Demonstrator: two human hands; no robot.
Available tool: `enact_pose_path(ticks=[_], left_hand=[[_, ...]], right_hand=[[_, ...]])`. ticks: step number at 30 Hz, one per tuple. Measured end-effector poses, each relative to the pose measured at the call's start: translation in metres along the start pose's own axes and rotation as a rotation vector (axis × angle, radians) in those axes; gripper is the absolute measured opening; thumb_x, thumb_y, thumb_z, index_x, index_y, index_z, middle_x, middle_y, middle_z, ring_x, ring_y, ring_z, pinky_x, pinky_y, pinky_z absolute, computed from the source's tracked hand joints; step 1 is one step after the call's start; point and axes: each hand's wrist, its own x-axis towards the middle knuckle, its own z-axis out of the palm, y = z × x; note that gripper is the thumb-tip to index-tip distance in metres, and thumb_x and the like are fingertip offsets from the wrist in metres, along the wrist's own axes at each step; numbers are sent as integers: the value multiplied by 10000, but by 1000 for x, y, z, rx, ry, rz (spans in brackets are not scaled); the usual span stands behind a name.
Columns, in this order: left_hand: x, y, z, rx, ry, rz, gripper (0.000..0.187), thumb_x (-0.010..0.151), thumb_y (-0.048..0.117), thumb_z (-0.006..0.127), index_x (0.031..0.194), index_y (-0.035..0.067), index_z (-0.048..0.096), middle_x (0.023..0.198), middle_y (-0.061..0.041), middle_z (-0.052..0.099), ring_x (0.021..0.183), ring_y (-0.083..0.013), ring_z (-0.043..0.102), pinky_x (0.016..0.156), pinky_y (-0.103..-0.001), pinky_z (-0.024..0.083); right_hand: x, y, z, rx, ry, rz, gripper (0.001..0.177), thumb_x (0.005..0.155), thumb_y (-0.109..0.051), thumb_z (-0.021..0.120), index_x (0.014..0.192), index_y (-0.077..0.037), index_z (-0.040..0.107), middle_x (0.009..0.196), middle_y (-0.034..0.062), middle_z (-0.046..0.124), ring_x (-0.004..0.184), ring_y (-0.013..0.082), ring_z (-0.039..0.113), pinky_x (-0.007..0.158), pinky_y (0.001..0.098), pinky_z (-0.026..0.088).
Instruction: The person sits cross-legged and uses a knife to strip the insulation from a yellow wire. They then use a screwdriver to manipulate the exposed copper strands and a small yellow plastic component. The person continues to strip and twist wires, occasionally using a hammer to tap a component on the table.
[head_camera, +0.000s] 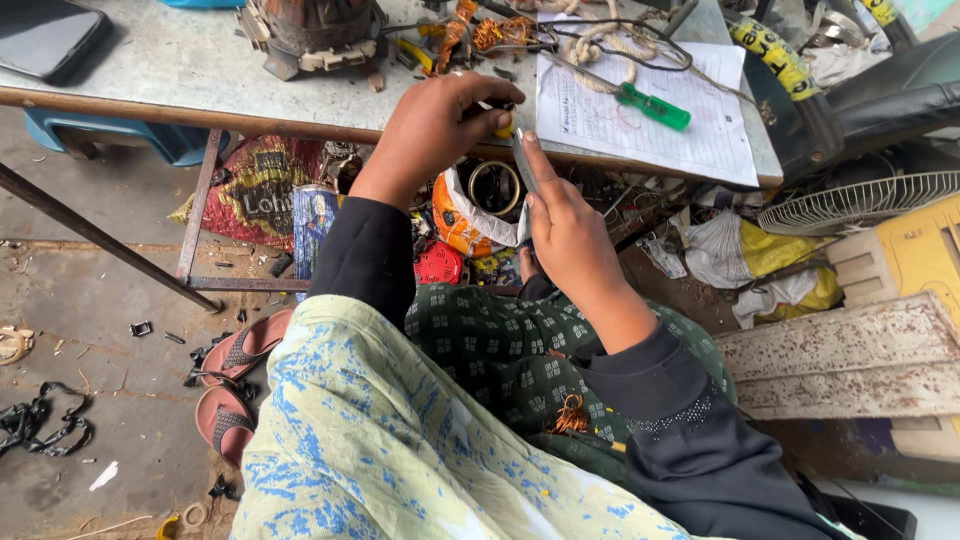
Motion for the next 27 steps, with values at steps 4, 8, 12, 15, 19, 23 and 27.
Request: enact_pose_path(ticks=[4, 8, 12, 15, 19, 23, 27], left_hand=[[-1, 5, -2, -27, 5, 2, 246, 913, 175, 780, 1156, 149, 758, 1024, -98, 768, 894, -266, 748, 741, -382, 566], [0, 3, -3, 0, 5, 9, 255, 915, 163, 766, 1170, 151, 757, 1045, -109, 763, 895, -286, 735, 752, -388, 562], [-1, 3, -5, -74, -4, 28, 278, 919, 155, 754, 1197, 147, 746, 1082, -109, 762, 949, -260, 748, 799, -373, 573], [2, 1, -4, -75, -53, -30, 298, 916, 152, 747, 1214, 156, 745, 1043, -104, 768, 928, -248, 754, 782, -367, 569], [4, 1, -5, -101, -85, -65, 312, 917, 164, 754, 1229, 163, 739, 1012, -102, 770, 892, -229, 761, 761, -355, 567], [3, 2, -6, -130, -69, -57, 311, 913, 156, 757, 1223, 156, 740, 1010, -97, 778, 884, -209, 766, 742, -345, 565], [2, -2, -5, -134, -57, -4, 314, 910, 144, 773, 1222, 138, 745, 1024, -104, 777, 880, -210, 761, 745, -342, 569]], right_hand=[[2, -7, -5, 29, -1, 16, 630, 1072, -136, 527, 1627, -286, 269, 1302, 223, 666, 1084, 477, 664, 820, 536, 562], [-2, -4, -3, 62, -65, 102, 621, 1070, -155, 536, 1625, -285, 289, 1335, 203, 661, 1145, 467, 646, 873, 534, 545], [-3, -3, -20, 206, 128, -38, 602, 1072, -117, 543, 1618, -244, 325, 1513, 240, 549, 1334, 457, 570, 1000, 483, 544], [4, 0, -24, 205, 87, 28, 588, 1073, -122, 524, 1613, -247, 327, 1532, 213, 550, 1337, 415, 582, 1016, 453, 533], [7, -1, -12, 222, 62, 51, 597, 1070, -138, 541, 1617, -246, 327, 1507, 216, 562, 1344, 420, 574, 1011, 461, 533], [8, 0, -4, 244, 86, -14, 594, 1086, -134, 538, 1626, -235, 311, 1523, 227, 549, 1360, 437, 560, 1014, 469, 537], [7, 3, 1, 208, 100, -18, 601, 1087, -134, 552, 1628, -241, 315, 1472, 219, 596, 1316, 431, 610, 996, 474, 545]])
